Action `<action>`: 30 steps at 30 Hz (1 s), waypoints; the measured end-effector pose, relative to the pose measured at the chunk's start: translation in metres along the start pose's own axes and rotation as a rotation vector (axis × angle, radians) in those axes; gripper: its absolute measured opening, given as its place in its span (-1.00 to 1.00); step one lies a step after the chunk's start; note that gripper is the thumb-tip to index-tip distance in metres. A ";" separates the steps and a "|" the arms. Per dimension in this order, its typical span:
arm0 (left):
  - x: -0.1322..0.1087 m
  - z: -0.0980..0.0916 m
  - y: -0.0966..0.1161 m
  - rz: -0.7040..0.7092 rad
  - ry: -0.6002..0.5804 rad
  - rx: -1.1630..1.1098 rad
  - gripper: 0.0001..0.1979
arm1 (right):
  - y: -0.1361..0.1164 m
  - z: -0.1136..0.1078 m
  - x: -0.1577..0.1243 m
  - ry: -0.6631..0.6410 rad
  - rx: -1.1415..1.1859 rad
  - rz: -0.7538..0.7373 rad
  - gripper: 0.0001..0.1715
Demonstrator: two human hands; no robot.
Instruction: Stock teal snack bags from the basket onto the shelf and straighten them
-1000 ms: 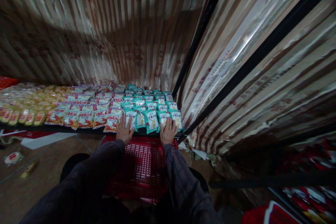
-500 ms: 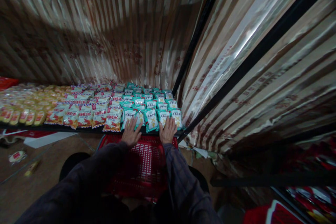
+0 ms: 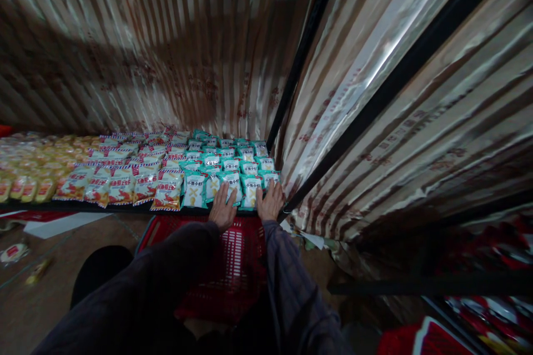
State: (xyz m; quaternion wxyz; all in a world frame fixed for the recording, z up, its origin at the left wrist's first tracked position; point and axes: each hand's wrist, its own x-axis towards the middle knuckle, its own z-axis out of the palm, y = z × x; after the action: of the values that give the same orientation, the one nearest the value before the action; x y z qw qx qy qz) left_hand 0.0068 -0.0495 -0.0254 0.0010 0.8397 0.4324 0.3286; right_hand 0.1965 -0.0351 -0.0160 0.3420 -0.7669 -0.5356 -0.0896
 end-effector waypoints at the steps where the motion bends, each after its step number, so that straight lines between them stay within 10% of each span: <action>1: 0.001 0.000 -0.001 0.008 -0.007 0.000 -0.38 | 0.000 0.001 0.000 0.000 0.004 -0.004 -0.20; 30: 0.009 0.005 -0.007 0.095 -0.015 0.101 -0.37 | -0.008 0.004 -0.004 0.094 0.066 -0.008 -0.29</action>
State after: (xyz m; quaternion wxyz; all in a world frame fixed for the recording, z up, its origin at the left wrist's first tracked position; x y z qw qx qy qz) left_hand 0.0083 -0.0371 -0.0268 -0.0534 0.8607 0.4082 0.2997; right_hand 0.1871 -0.0341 -0.0183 0.3917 -0.7480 -0.5246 -0.1090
